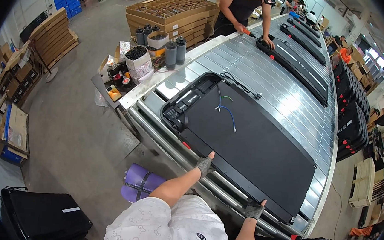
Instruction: Picking up treadmill bases from a stack and placing them onto a moving conveyor belt in an assembly line factory.
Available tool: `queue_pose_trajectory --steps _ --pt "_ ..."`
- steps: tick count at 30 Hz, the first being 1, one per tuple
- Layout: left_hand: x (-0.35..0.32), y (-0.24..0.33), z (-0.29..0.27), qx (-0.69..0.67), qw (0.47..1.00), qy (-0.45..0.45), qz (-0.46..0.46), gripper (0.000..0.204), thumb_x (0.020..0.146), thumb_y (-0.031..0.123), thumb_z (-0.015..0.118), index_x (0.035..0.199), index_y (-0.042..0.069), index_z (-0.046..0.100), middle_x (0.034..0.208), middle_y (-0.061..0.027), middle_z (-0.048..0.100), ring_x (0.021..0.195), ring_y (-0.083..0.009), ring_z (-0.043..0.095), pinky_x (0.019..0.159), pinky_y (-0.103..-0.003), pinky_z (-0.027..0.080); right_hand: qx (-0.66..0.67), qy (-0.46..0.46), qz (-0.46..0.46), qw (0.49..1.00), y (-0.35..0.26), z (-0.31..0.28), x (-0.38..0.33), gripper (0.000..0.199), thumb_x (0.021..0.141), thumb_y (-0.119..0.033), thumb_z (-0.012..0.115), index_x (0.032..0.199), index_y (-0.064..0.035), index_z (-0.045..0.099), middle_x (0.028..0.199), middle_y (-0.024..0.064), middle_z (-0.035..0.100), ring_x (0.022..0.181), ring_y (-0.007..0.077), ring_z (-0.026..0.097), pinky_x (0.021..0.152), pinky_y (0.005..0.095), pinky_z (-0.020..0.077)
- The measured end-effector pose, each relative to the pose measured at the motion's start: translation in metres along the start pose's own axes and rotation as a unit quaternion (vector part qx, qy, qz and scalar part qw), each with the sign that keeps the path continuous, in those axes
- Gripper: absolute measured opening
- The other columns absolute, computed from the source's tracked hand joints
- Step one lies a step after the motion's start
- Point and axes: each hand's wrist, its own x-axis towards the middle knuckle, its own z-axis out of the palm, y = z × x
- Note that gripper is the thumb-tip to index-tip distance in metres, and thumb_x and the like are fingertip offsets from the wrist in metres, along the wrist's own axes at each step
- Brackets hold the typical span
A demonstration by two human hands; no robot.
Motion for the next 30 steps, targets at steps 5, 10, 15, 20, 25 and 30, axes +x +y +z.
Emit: queue_pose_trajectory --steps 5,10,15,20,25,30 --pt "-0.002 -0.004 -0.002 0.027 0.999 0.009 0.022 0.063 0.084 0.046 0.073 0.128 0.009 0.047 0.124 -0.0108 0.056 0.107 -0.0313 0.06 0.088 -0.05 0.054 0.001 0.009 -0.006 1.0 -0.001 -0.007 0.002 0.06 0.083 -0.052 0.07 0.125 -0.0126 0.056 0.129 0.0052 0.058 0.115 0.0267 0.053 0.087 0.0425 0.0482" --pt "-0.012 -0.004 -0.005 0.038 0.998 0.027 0.041 0.064 0.084 0.047 0.072 0.129 0.009 0.047 0.125 -0.0106 0.056 0.107 -0.0309 0.06 0.09 -0.05 0.053 -0.001 0.026 -0.009 1.0 0.001 -0.016 0.003 0.064 0.084 -0.049 0.07 0.13 -0.0075 0.053 0.134 0.0089 0.054 0.119 0.0301 0.053 0.1 0.0454 0.0454" --pt "-0.02 0.001 -0.001 0.049 0.999 0.01 0.016 0.072 0.082 0.047 0.074 0.135 0.007 0.046 0.134 -0.013 0.051 0.116 -0.0276 0.055 0.091 -0.045 0.055 -0.004 0.039 -0.013 0.999 -0.002 -0.004 -0.013 0.053 0.088 -0.047 0.067 0.12 -0.0053 0.058 0.128 0.0099 0.058 0.117 0.0265 0.055 0.098 0.0425 0.0477" --pt "-0.03 -0.006 -0.028 0.268 0.962 0.025 -0.051 0.068 0.081 0.052 0.073 0.126 0.003 0.054 0.108 -0.0154 0.066 0.098 -0.0319 0.065 0.087 -0.045 0.056 -0.131 -0.089 0.055 0.986 0.031 -0.02 -0.082 0.033 0.091 -0.044 0.065 0.087 -0.011 0.062 0.09 0.0026 0.064 0.095 0.02 0.059 0.09 0.0362 0.0476" --pt "-0.038 -0.072 -0.042 0.367 0.92 -0.121 -0.063 0.051 0.083 0.052 0.07 0.096 0.002 0.067 0.084 -0.0124 0.069 0.075 -0.0237 0.069 0.071 -0.039 0.058 -0.443 -0.047 0.096 0.89 0.043 -0.207 -0.146 0.034 0.094 -0.043 0.056 0.087 -0.0109 0.062 0.079 0.008 0.063 0.079 0.0278 0.058 0.075 0.042 0.0488" --pt "-0.074 -0.116 -0.017 0.502 0.837 -0.208 -0.069 0.035 0.088 0.038 0.066 0.091 0.003 0.067 0.08 -0.0074 0.067 0.072 -0.0168 0.065 0.068 -0.031 0.054 -0.854 0.019 0.108 0.508 0.027 -0.367 -0.267 0.036 0.091 -0.043 0.052 0.084 -0.0094 0.061 0.081 0.0165 0.064 0.078 0.0407 0.059 0.07 0.0495 0.048"
